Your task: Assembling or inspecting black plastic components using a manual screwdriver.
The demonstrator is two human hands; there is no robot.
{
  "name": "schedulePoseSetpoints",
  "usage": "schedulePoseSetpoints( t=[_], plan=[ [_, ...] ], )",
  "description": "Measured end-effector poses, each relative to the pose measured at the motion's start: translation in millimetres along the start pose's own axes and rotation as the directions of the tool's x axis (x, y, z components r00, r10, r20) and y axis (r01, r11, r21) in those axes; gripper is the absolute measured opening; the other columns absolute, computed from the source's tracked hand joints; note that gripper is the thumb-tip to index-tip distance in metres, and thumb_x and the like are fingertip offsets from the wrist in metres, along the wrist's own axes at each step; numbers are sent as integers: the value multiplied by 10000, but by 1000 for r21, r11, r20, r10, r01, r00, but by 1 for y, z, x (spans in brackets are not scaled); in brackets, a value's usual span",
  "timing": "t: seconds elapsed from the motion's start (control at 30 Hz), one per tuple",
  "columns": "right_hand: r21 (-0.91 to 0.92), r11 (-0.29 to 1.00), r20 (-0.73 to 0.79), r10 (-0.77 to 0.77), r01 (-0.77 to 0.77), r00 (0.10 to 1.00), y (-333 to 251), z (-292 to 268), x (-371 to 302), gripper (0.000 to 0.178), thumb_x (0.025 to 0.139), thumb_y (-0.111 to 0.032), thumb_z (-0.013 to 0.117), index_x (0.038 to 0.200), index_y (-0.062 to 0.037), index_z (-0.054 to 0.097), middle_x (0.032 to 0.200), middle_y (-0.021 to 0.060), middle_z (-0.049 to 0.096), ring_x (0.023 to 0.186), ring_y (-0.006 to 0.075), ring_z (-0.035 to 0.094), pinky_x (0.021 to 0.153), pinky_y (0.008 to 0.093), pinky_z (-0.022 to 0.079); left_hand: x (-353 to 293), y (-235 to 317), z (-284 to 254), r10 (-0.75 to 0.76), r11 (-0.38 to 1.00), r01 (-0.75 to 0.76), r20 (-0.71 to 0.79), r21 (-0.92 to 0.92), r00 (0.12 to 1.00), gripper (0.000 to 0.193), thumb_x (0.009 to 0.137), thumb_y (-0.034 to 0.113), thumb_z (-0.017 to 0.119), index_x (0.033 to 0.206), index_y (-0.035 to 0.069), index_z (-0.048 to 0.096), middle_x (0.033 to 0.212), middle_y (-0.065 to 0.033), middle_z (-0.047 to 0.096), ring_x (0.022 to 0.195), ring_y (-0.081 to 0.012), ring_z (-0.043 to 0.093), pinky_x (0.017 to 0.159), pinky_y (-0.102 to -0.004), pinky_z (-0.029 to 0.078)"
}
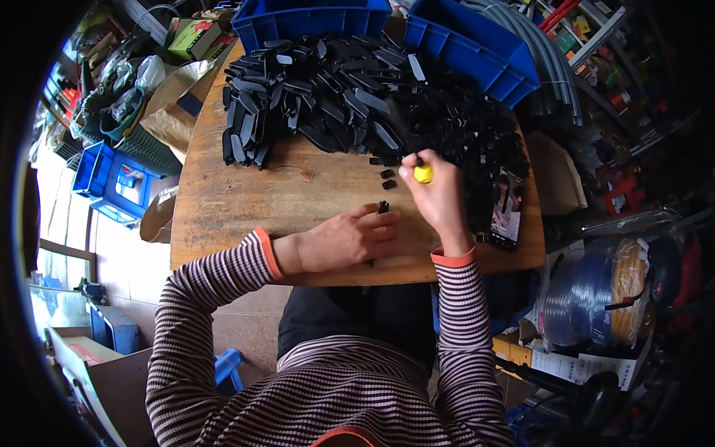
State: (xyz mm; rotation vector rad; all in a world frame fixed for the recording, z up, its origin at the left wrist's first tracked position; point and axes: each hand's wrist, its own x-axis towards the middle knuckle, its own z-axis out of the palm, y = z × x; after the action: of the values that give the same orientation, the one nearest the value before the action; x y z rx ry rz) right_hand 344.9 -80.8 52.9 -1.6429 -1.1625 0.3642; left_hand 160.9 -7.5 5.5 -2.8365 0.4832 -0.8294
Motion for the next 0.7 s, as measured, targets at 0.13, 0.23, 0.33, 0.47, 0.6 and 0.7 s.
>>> schedulePoseSetpoints(
  t=[0.13,0.23,0.33,0.47,0.6,0.7],
  plan=[
    [-516,822,139,-198,241,970,24,18,-6,141,773,-79,746,853,-13,650,812,132,695,709,292,673,645,363,536,-12,-22,-1,-196,954,221,137,-203,971,274,803,174,594,1056,70,605,1010,-87,558,994,-237,559,857,-363,479],
    [-583,801,98,-95,134,991,22,25,-11,220,767,-139,754,897,11,659,857,205,670,778,403,640,685,424,527,-34,-59,-12,-587,809,586,33,34,809,309,741,148,674,1035,75,614,961,-78,520,952,-249,535,802,-355,473],
    [-600,785,125,-99,155,987,23,28,-9,222,766,-148,753,894,9,661,853,193,675,780,390,650,685,425,529,-51,-93,-17,-683,725,676,12,130,730,324,724,106,680,1041,69,623,1008,-84,545,972,-264,542,802,-354,483],
    [-614,774,127,-95,154,987,26,25,-6,180,762,-126,742,863,-3,658,847,174,681,801,370,665,696,426,540,-54,-98,-15,-671,738,665,14,114,742,295,743,22,657,1034,58,625,989,-82,570,951,-274,560,786,-357,505],
    [-621,776,138,-33,112,990,20,27,-4,149,762,-109,726,844,-7,656,842,177,681,805,367,670,694,431,548,-50,-92,-23,-586,807,591,130,-3,800,278,752,24,674,1023,75,640,947,-66,597,947,-268,576,780,-361,511],
    [-613,783,141,-26,108,990,22,28,-4,163,761,-122,727,840,2,656,838,197,675,796,374,668,690,433,547,-51,-93,-30,-519,825,549,202,-137,830,253,761,28,680,1004,87,649,912,-58,616,924,-266,589,768,-366,513]
  ],
)
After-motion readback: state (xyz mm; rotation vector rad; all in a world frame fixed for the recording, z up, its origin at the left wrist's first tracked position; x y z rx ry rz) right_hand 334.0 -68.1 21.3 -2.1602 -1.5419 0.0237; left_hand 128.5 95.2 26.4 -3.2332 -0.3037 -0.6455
